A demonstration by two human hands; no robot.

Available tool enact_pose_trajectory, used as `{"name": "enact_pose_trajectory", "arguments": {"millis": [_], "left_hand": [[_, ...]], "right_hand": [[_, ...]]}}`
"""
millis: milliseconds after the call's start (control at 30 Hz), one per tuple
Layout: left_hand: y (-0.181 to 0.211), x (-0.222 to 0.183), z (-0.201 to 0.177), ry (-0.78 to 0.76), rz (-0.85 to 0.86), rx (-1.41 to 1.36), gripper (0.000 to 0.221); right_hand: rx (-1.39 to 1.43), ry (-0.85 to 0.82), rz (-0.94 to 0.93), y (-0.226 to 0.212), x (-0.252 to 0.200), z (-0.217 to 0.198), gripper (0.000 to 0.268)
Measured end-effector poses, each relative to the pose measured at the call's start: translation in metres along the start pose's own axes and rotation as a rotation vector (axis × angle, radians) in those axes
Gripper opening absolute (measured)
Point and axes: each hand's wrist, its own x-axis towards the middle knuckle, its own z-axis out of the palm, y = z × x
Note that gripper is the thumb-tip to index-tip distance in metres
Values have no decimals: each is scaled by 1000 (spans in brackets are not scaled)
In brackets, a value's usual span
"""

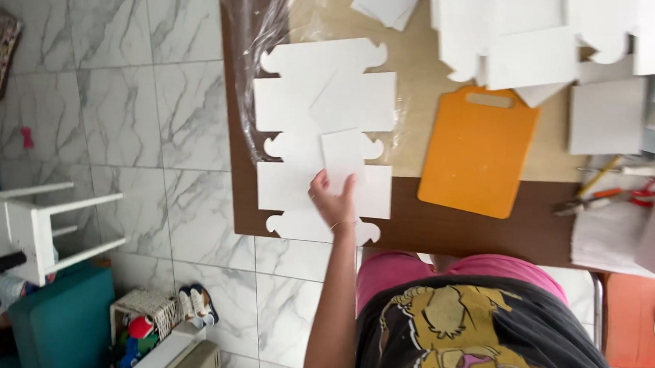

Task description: Cutting out shapes from cardboard sheets using a utility knife

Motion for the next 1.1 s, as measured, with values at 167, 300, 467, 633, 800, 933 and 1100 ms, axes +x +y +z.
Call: {"name": "enact_pose_trajectory", "arguments": {"millis": [167,300,467,633,800,933,1100], "left_hand": [[46,13,7,-104,-54,193,87],[63,30,8,-281,-110,308,83],[78,55,-8,-335,-37,518,85],[76,83,-18,-553,-75,346,84],[69,133,4,-566,355,544,40],[72,172,33,-611,436,487,41],[83,175,45,-656,358,643,58]], "right_hand": [[-18,-138,-65,-130,20,106,25],[-55,-178,-57,-155,27,185,27],[23,-126,-32,-171,36,243,24],[-30,86,-49,-135,65,273,34],[-62,336,-142,-126,109,277,54],[-295,341,-170,-139,115,279,51],[-360,268,88,-154,94,303,15]]}}
